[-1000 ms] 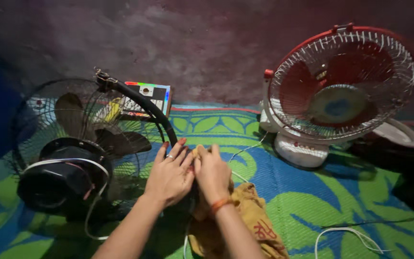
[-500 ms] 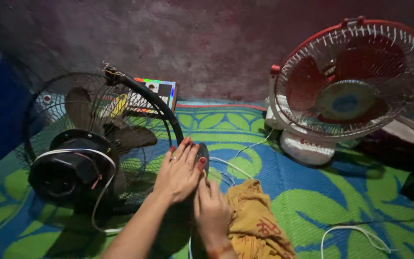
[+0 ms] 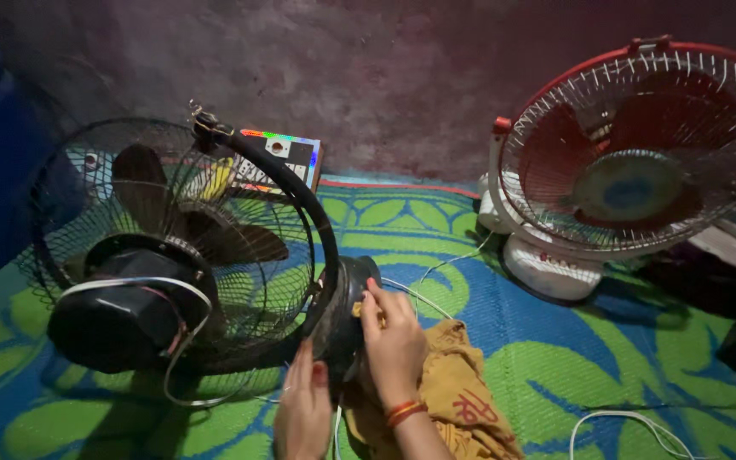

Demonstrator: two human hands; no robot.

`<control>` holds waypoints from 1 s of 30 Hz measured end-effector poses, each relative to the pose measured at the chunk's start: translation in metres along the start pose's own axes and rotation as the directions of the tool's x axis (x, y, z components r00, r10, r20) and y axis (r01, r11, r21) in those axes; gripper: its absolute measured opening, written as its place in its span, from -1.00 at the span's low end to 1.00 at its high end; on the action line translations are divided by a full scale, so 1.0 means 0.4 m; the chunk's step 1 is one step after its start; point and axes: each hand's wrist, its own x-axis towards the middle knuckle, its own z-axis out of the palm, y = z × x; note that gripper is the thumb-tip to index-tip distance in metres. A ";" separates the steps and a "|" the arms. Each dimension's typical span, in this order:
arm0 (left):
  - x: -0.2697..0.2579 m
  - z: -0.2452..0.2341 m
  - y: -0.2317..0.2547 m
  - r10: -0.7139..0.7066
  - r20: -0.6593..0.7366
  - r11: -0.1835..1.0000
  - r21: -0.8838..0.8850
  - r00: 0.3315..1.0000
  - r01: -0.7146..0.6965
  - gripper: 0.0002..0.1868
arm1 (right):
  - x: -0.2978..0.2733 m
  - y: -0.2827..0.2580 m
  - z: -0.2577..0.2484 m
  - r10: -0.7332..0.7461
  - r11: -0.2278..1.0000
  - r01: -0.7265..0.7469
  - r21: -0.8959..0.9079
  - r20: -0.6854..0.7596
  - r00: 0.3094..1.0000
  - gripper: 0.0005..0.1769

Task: The person cleans two table fans using a yellow cloth, wiping the blades, front and back grilles, and the motor housing of both fans.

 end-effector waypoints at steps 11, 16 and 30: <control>0.056 -0.021 0.102 0.064 -0.032 0.991 -0.112 0.997 -0.067 -0.42 | 0.031 -0.007 0.014 0.001 0.999 0.001 -0.051 0.048 0.999 -0.69; 0.021 -0.084 0.071 -0.018 -0.299 0.956 0.273 0.954 0.103 -0.64 | 0.009 0.007 0.018 -0.061 0.998 0.061 0.003 -0.003 0.998 -0.69; 0.349 -0.444 0.240 0.462 -0.351 0.545 0.837 0.815 0.052 0.05 | 0.030 -0.002 0.024 -0.060 0.996 0.061 0.069 -0.014 0.998 -0.71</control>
